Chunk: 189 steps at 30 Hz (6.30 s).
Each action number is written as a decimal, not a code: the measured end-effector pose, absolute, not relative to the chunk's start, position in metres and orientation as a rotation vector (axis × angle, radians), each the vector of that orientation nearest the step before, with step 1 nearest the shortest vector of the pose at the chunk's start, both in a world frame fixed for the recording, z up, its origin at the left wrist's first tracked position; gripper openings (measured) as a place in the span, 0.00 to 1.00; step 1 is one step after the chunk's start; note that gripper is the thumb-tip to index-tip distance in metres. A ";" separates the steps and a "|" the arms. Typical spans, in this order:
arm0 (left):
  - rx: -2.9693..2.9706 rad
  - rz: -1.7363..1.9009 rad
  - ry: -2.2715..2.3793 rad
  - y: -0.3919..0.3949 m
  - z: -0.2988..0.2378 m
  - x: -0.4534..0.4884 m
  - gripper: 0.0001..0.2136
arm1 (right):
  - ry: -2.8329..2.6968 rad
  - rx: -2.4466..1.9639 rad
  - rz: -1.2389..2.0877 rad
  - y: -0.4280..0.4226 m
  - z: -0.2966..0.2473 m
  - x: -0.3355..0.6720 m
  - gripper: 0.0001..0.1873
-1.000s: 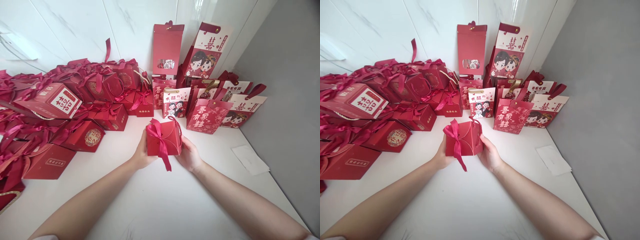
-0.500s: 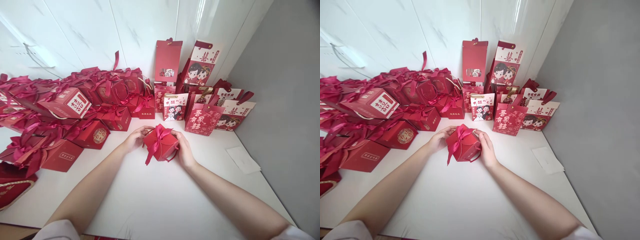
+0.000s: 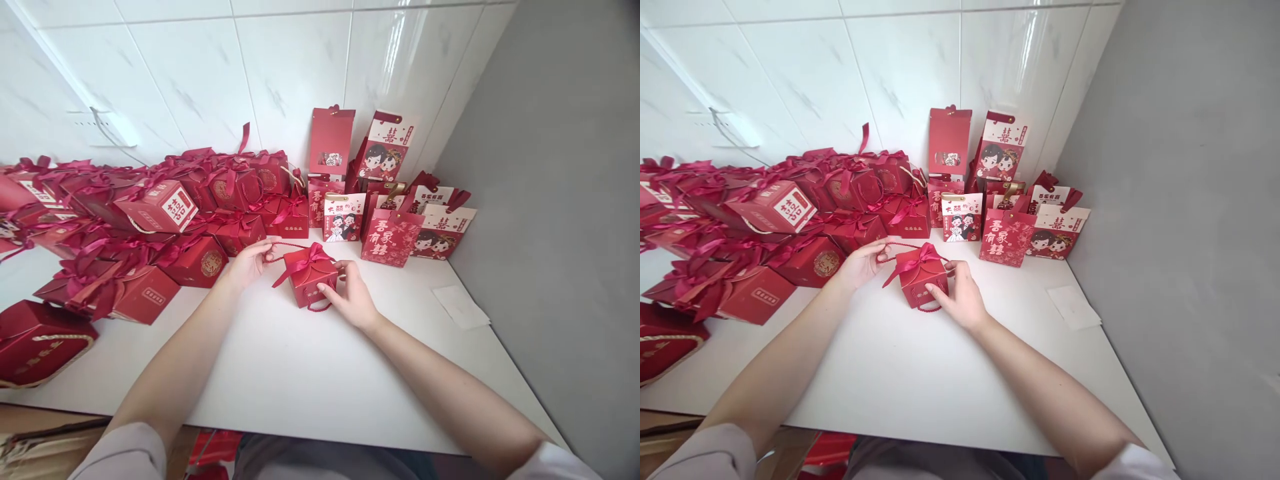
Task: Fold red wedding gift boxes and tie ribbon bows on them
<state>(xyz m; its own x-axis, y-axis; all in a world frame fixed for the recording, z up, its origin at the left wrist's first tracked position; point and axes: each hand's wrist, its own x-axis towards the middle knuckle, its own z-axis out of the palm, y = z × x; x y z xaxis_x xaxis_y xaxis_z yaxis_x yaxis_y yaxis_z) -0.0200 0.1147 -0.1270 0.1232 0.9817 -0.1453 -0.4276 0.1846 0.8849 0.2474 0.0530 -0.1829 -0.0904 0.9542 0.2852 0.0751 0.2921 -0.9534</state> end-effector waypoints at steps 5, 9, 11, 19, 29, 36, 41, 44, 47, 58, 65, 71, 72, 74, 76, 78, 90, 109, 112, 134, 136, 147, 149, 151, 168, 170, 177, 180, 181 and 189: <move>0.897 1.280 0.850 0.100 -0.098 -0.029 0.16 | -1.450 -1.056 1.229 0.072 -0.185 0.257 0.12; 0.731 1.359 0.710 0.084 -0.081 -0.033 0.13 | -1.258 -1.024 1.445 0.086 -0.161 0.279 0.13; 0.601 1.391 0.661 0.077 -0.073 -0.034 0.10 | -1.152 -0.974 1.535 0.088 -0.141 0.295 0.16; 0.505 1.442 0.815 0.072 -0.064 -0.040 0.09 | -0.910 -0.868 1.629 0.087 -0.088 0.335 0.12; 0.603 1.537 1.017 0.080 -0.078 -0.037 0.12 | -0.851 -0.952 1.669 0.103 -0.094 0.342 0.10; 0.879 1.446 1.250 0.080 -0.089 -0.037 0.14 | -1.199 -1.099 1.584 0.099 -0.092 0.351 0.18; 1.385 1.458 1.676 0.085 -0.106 -0.035 0.15 | -1.680 -1.299 1.292 0.099 -0.101 0.352 0.22; 1.724 1.403 1.725 0.078 -0.108 -0.021 0.12 | -1.731 -1.240 1.182 0.097 -0.114 0.336 0.26; 2.029 1.074 1.532 0.064 -0.104 0.001 0.14 | -1.645 -1.068 1.191 0.092 -0.132 0.310 0.29; 2.018 0.863 1.399 0.063 -0.109 0.007 0.19 | -1.653 -0.939 1.334 0.087 -0.155 0.295 0.35; 1.864 1.079 1.529 0.069 -0.115 0.001 0.13 | -1.538 -0.908 1.324 0.083 -0.153 0.287 0.33; 1.990 1.104 1.336 0.056 -0.100 0.013 0.11 | -1.735 -0.993 1.262 0.077 -0.145 0.285 0.23; 2.033 1.084 1.318 0.054 -0.099 0.016 0.11 | -1.768 -0.980 1.335 0.075 -0.145 0.285 0.23; 2.091 1.071 1.315 0.052 -0.099 0.021 0.11 | -1.819 -0.944 1.476 0.073 -0.145 0.283 0.24; 2.129 1.075 1.343 0.053 -0.102 0.023 0.12 | -1.858 -0.949 1.504 0.070 -0.145 0.281 0.23; 2.141 1.088 1.383 0.055 -0.105 0.023 0.12 | -1.870 -0.999 1.352 0.066 -0.145 0.278 0.23; 2.205 1.100 1.430 0.049 -0.101 0.026 0.10 | -1.795 -1.170 1.018 0.057 -0.138 0.273 0.20; 2.329 1.094 1.450 0.045 -0.108 0.036 0.05 | -2.100 -0.538 0.139 0.024 -0.121 0.260 0.09; 2.349 1.080 1.459 0.043 -0.108 0.038 0.05 | -2.247 -0.368 -0.133 0.017 -0.127 0.254 0.09; 2.210 1.058 1.417 0.040 -0.104 0.042 0.07 | -2.261 -0.247 -0.073 0.004 -0.149 0.232 0.10; 2.237 1.046 1.375 0.041 -0.105 0.041 0.05 | -2.297 -0.197 -0.141 0.004 -0.151 0.231 0.07; 2.269 0.906 1.284 0.037 -0.080 0.020 0.12 | -2.133 -0.799 0.020 0.025 -0.143 0.245 0.17; 2.286 0.940 1.379 0.036 -0.074 0.015 0.05 | -2.149 -0.863 0.104 0.029 -0.147 0.246 0.17; 2.286 0.936 1.470 0.037 -0.072 0.012 0.03 | -2.170 -0.886 0.183 0.030 -0.150 0.247 0.18; 2.236 0.681 1.384 0.038 -0.079 0.013 0.06 | -2.259 -0.878 0.076 0.028 -0.153 0.247 0.23; 2.346 0.774 1.367 0.039 -0.080 0.014 0.05 | -2.280 -0.893 0.028 0.029 -0.153 0.247 0.24; 2.985 1.031 1.211 0.041 -0.087 0.016 0.04 | -2.320 -0.913 -0.097 0.050 -0.154 0.261 0.25; 3.090 0.936 1.114 0.042 -0.087 0.015 0.05 | -2.321 -0.901 -0.053 0.056 -0.155 0.266 0.24; 3.094 0.890 1.091 0.042 -0.087 0.014 0.06 | -2.319 -0.899 -0.046 0.057 -0.156 0.267 0.23; 2.977 0.750 1.093 0.042 -0.086 0.010 0.06 | -2.298 -0.865 -0.059 0.056 -0.161 0.267 0.23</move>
<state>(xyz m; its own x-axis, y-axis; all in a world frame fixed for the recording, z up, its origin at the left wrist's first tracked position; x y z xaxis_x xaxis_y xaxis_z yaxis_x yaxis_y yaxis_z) 0.0095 0.0421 -0.0857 0.6702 0.5838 0.4583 0.6376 -0.7690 0.0470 0.2671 0.0564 -0.1611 -0.5537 0.5697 0.6074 0.5999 0.7787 -0.1835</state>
